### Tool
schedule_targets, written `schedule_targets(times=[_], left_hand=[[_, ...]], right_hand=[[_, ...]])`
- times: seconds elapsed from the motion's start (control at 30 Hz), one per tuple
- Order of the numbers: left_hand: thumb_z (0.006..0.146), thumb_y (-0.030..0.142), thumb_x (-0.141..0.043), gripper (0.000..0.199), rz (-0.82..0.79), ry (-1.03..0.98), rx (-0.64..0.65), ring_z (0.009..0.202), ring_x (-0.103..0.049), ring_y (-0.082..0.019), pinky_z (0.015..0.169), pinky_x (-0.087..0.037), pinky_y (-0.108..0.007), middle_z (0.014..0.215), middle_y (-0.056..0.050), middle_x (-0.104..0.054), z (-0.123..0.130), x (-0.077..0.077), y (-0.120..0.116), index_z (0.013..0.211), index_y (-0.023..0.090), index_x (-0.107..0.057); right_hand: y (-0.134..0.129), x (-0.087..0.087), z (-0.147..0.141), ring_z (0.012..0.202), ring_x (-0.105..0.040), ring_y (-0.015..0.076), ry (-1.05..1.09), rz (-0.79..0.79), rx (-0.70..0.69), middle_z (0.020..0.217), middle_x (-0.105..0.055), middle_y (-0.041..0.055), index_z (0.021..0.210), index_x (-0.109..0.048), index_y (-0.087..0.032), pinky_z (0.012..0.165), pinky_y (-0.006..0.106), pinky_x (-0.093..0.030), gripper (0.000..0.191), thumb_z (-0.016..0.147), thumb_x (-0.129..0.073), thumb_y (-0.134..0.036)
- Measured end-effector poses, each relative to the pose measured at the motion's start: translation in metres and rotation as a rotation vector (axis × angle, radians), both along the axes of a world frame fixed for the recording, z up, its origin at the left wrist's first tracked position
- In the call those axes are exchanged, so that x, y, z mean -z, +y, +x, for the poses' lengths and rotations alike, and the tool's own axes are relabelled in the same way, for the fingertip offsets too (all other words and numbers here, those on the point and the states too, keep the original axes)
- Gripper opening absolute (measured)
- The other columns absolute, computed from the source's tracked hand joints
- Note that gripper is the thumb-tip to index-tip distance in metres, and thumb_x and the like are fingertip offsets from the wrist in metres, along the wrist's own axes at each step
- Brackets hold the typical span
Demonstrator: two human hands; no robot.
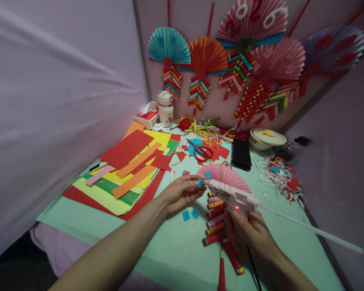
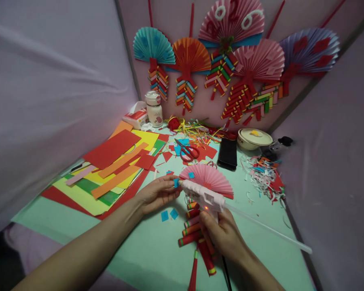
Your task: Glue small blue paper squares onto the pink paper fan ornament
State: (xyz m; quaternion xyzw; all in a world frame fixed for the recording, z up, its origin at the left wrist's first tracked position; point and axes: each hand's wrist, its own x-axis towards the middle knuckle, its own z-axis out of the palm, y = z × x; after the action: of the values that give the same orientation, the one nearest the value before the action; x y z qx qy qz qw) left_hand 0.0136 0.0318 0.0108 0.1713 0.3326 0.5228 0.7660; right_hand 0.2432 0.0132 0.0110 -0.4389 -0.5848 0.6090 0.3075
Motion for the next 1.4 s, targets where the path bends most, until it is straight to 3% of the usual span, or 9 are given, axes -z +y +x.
schedule_targets(times=[0.13, 0.3, 0.63, 1.17, 1.4], left_hand=[[0.071, 0.009, -0.076, 0.021, 0.019, -0.013, 0.006, 0.076, -0.069, -0.012, 0.078, -0.055, -0.025, 0.089, -0.007, -0.073, 0.001, 0.0, 0.001, 0.091, 0.013, -0.07], [0.07, 0.008, -0.076, 0.019, 0.014, -0.013, 0.033, 0.067, -0.065, -0.009, 0.074, -0.055, -0.023, 0.075, -0.004, -0.069, 0.003, -0.004, 0.001, 0.087, 0.01, -0.071], [0.066, 0.011, -0.081, 0.025, 0.021, -0.023, 0.048, 0.066, -0.065, -0.01, 0.074, -0.055, -0.024, 0.07, -0.003, -0.068, 0.001, -0.002, 0.001, 0.089, 0.01, -0.072], [0.068, 0.006, -0.076, 0.02, -0.004, -0.028, 0.01, 0.065, -0.066, -0.01, 0.075, -0.055, -0.024, 0.07, -0.003, -0.069, 0.002, -0.004, 0.001, 0.087, 0.01, -0.07], [0.07, 0.005, -0.074, 0.019, 0.006, -0.04, 0.0, 0.068, -0.068, -0.011, 0.072, -0.057, -0.023, 0.081, -0.006, -0.073, 0.001, -0.004, 0.001, 0.087, 0.012, -0.07]], right_hand=[[0.001, 0.0, 0.007, 0.042, -0.048, 0.0135, -0.12, 0.149, -0.026, 0.045, -0.052, 0.0019, 0.056, -0.06, -0.019, 0.041, 0.026, -0.04, 0.052, 0.087, -0.055, -0.06], [0.001, -0.003, 0.008, 0.045, -0.047, 0.0139, -0.193, 0.229, -0.039, 0.047, -0.053, 0.002, 0.056, -0.058, -0.019, 0.044, 0.027, -0.039, 0.053, 0.09, -0.05, -0.057], [0.001, 0.003, 0.013, 0.048, -0.05, 0.0131, -0.168, 0.232, -0.057, 0.051, -0.055, 0.0017, 0.059, -0.058, -0.018, 0.045, 0.025, -0.041, 0.049, 0.093, -0.049, -0.053], [0.003, 0.0, 0.011, 0.048, -0.048, 0.0123, -0.222, 0.292, -0.05, 0.051, -0.054, 0.0011, 0.057, -0.055, -0.018, 0.047, 0.025, -0.039, 0.051, 0.094, -0.047, -0.053], [0.003, -0.001, 0.011, 0.047, -0.05, 0.0132, -0.241, 0.235, -0.093, 0.049, -0.054, 0.0012, 0.058, -0.055, -0.018, 0.047, 0.026, -0.04, 0.053, 0.094, -0.044, -0.056]])
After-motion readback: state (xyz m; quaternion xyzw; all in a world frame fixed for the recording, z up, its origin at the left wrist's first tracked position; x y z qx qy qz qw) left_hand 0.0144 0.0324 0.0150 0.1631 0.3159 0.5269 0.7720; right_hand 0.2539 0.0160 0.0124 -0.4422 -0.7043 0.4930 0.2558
